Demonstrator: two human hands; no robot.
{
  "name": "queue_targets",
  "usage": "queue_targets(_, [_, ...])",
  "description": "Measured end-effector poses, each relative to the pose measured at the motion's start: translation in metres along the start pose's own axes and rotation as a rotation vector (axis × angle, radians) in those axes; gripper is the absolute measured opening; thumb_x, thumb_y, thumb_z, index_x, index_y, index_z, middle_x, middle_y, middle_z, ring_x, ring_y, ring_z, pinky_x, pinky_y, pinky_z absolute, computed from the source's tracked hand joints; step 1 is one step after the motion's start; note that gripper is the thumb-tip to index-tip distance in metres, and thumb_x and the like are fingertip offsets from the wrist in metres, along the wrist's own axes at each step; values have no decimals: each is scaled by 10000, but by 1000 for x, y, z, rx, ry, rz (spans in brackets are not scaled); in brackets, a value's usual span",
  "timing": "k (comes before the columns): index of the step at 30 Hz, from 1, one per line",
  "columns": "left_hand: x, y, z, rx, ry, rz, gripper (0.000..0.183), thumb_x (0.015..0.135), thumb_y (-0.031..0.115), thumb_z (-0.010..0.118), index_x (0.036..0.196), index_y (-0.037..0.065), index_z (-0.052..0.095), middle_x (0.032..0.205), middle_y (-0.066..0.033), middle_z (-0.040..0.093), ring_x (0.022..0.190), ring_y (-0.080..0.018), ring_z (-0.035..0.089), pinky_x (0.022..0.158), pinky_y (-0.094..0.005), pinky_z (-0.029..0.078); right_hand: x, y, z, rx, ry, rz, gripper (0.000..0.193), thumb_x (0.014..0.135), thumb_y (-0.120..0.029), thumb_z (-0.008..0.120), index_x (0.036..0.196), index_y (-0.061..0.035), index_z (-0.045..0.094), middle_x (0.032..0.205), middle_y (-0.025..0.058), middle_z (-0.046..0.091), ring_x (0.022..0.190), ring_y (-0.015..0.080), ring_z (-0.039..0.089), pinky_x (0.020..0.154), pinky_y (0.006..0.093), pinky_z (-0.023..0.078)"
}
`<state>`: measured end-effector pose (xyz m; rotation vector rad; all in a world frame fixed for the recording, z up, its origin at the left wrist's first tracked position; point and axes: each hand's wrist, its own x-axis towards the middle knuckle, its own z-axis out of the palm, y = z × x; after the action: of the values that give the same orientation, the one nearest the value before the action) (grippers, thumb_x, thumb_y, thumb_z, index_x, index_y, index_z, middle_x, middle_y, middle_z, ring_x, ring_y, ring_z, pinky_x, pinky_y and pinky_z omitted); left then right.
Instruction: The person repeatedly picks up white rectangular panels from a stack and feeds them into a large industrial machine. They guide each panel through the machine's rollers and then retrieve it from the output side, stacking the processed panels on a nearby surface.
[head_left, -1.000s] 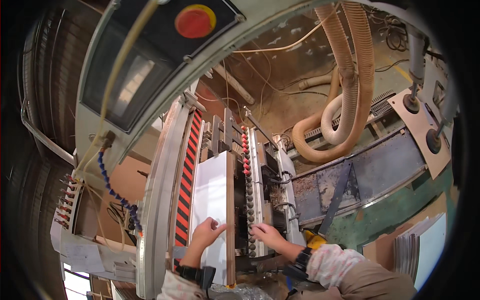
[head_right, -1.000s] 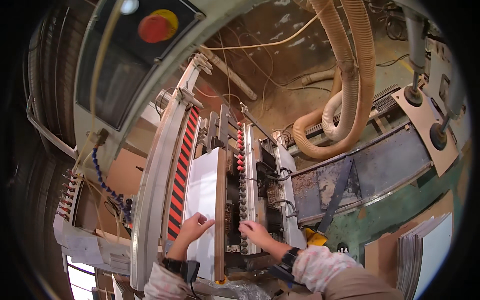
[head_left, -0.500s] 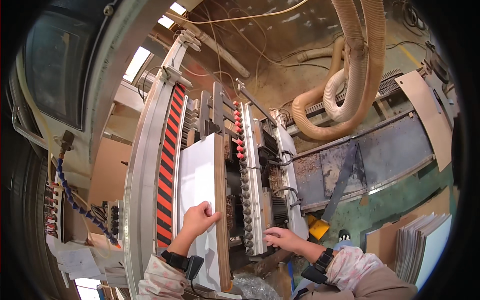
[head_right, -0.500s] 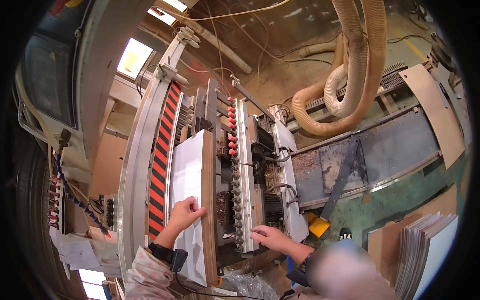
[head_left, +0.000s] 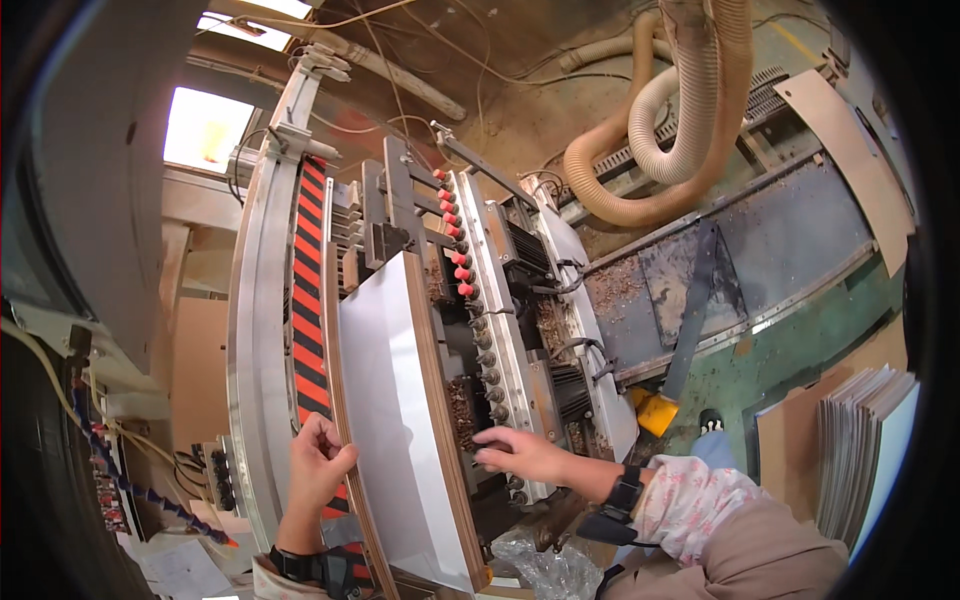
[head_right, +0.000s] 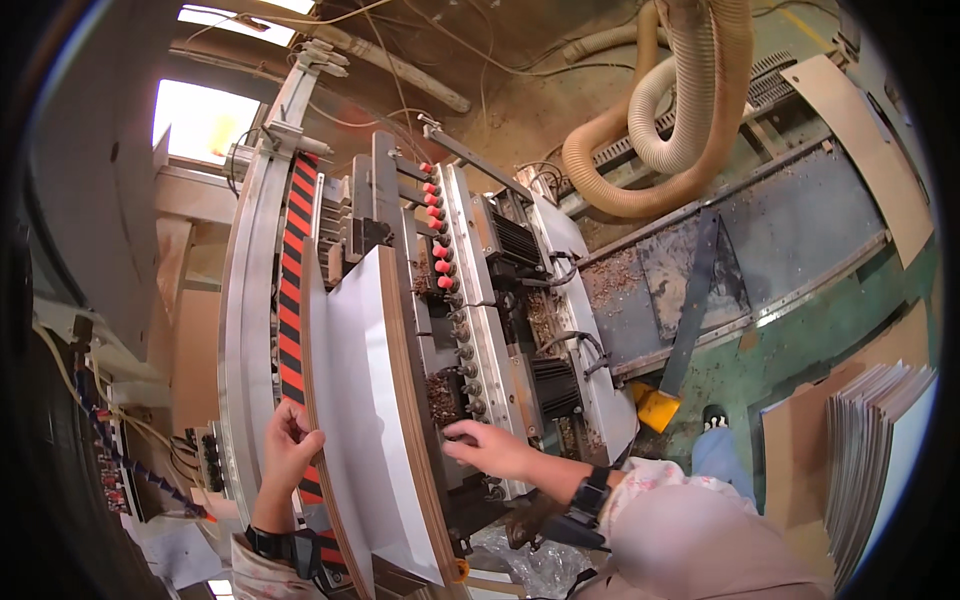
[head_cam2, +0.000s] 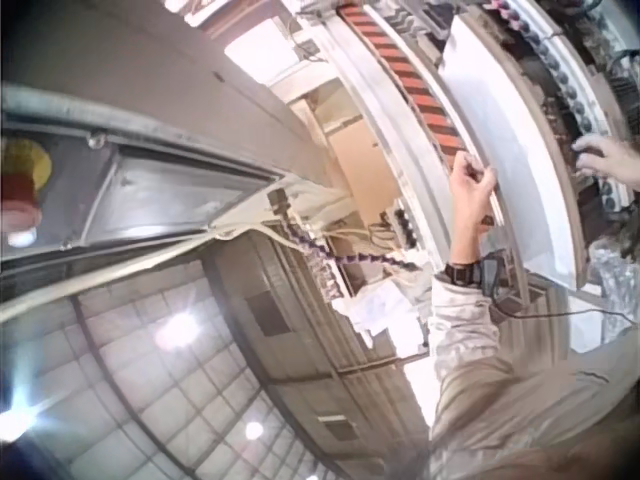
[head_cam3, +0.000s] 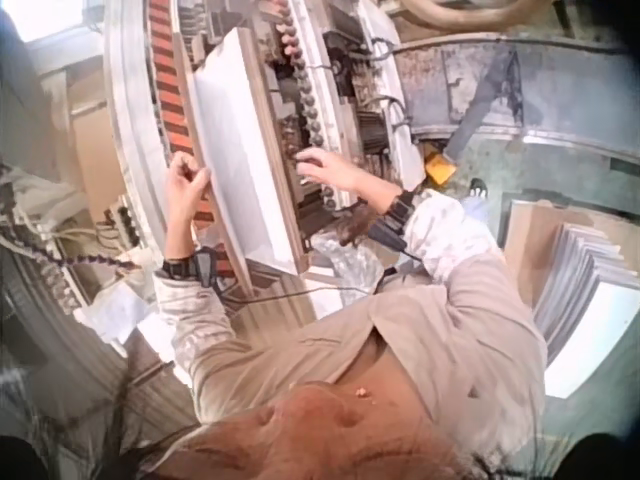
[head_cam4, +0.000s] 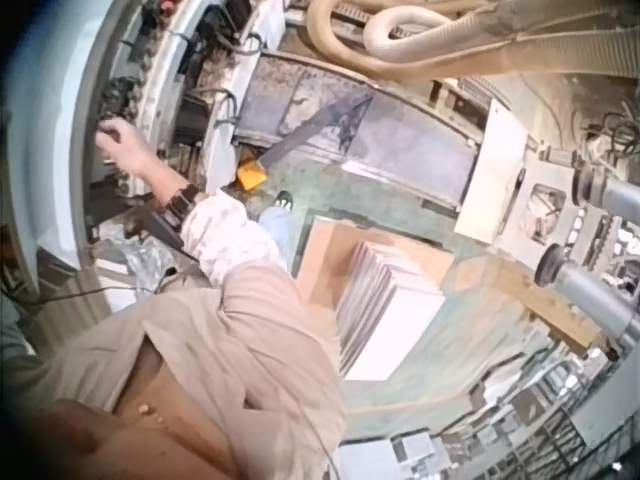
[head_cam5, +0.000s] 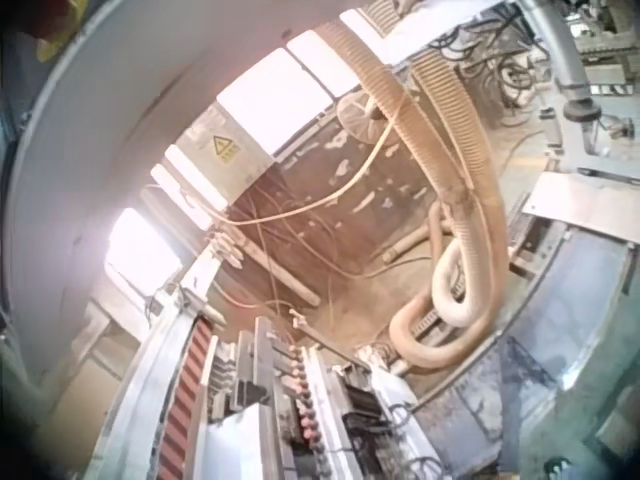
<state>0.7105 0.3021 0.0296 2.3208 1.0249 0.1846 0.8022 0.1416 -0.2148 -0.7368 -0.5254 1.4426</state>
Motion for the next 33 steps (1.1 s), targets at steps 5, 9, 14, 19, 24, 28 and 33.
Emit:
queue_targets(5, [4, 16, 24, 268, 64, 262, 282, 607, 7, 598, 843, 36, 449, 722, -49, 466, 630, -112, 450, 549, -241, 389, 37, -26, 30, -18, 148, -192, 606, 833, -275, 600, 1276, 22, 310, 998, 124, 594, 930, 171, 561, 810, 288, 440])
queue_targets(9, [9, 25, 36, 598, -47, 615, 519, 556, 19, 576, 1069, 88, 543, 1082, -145, 496, 1081, -321, 451, 897, -433, 383, 47, -22, 41, 177, 132, -264, 652, 808, -220, 637, 1292, 21, 271, 1028, 153, 571, 930, 188, 561, 799, 289, 444])
queue_targets(14, [22, 29, 46, 808, -368, 770, 475, 617, 27, 563, 1068, 172, 593, 1219, -12, 490, 1221, -295, 378, 1039, -513, 217, 50, -24, 42, 208, 202, -155, 806, 720, -221, 730, 1315, -8, 229, 1088, 157, 539, 947, 182, 549, 810, 299, 443])
queue_targets(19, [28, 27, 47, 848, -485, 750, 245, 659, 84, 580, 896, 133, 621, 1032, 38, 586, 1195, -223, 416, 1057, -518, 174, 53, -43, 57, 176, 227, -317, 901, 656, -263, 779, 1320, -17, 222, 1179, 144, 479, 1037, 193, 504, 877, 308, 410])
queue_targets(24, [27, 28, 7, 865, -404, 823, 91, 621, 79, 521, 706, 89, 551, 876, -5, 602, 1092, -228, 501, 1045, -510, 199, 53, -49, 49, 110, 200, -133, 776, 696, -427, 719, 1245, -16, 357, 1131, 115, 515, 1054, 186, 484, 900, 317, 384])
queue_targets(28, [25, 26, -5, 770, -341, 808, 80, 593, 48, 476, 646, 81, 525, 794, -27, 602, 1034, -263, 525, 1028, -503, 242, 56, -36, 22, 243, -16, -68, 467, 804, -336, 633, 1135, -32, 505, 1027, 56, 547, 925, 138, 501, 821, 282, 408])
queue_targets(33, [27, 23, -1, 719, -336, 808, 67, 579, 37, 500, 628, 80, 517, 769, -28, 600, 989, -268, 534, 1012, -503, 271, 58, -34, 25, 257, 47, -92, 489, 791, -247, 663, 1188, -57, 451, 987, 23, 544, 875, 96, 505, 734, 253, 429])
